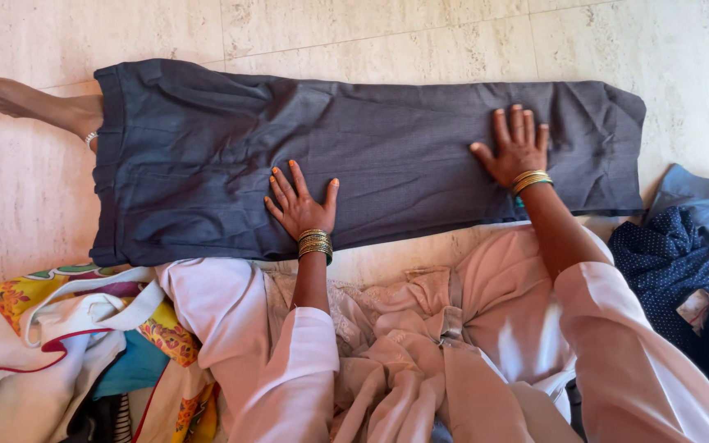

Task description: The person sits on the floor and folds a dark-colored pair of pants. They smooth the fabric with their hands, fold the legs together, and then fold the garment into a compact rectangular shape.

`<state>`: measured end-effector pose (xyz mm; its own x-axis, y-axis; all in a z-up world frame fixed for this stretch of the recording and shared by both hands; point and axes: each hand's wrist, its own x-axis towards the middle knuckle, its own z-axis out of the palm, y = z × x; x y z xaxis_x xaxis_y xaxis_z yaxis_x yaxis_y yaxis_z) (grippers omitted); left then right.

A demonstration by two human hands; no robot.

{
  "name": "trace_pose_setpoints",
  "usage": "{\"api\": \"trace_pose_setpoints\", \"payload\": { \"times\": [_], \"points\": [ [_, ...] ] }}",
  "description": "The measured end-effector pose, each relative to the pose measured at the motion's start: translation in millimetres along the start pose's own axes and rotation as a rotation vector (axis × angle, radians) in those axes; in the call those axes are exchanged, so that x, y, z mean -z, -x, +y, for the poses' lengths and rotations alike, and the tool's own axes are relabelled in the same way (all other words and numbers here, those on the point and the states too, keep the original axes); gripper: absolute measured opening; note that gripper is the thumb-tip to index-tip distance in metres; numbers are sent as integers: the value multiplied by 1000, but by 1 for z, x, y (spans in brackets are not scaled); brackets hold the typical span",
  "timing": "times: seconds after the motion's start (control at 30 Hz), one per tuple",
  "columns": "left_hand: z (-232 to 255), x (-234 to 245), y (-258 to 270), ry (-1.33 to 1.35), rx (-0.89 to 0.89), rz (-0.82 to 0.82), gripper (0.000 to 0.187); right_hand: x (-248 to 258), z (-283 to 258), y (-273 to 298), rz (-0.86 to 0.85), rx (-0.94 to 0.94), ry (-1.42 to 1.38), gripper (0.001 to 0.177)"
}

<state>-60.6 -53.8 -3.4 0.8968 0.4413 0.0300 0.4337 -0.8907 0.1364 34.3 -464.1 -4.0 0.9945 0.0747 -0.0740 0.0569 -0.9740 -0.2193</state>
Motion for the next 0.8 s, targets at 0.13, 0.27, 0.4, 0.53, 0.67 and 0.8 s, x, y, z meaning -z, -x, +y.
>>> {"api": "trace_pose_setpoints", "payload": {
  "times": [0.13, 0.27, 0.4, 0.53, 0.67, 0.8],
  "points": [
    [2, 0, 1, -14, -10, -10, 102, 27, 30, 12, 121, -383, 31, 97],
    [6, 1, 0, -24, -10, -7, 104, 0, -25, 2, 178, 184, -49, 92],
    [8, 3, 0, -29, -3, -23, 104, -21, -45, -10, 40, 374, 1, 90],
    [10, 2, 0, 9, -9, 24, 104, -11, 5, -35, 79, 222, 27, 91],
    [10, 1, -2, 3, -14, 31, 104, 16, 72, -52, 97, -117, -15, 94],
    [10, -1, -3, -27, -20, 28, 103, 39, 89, -37, 150, -365, 36, 96]
  ]
}}
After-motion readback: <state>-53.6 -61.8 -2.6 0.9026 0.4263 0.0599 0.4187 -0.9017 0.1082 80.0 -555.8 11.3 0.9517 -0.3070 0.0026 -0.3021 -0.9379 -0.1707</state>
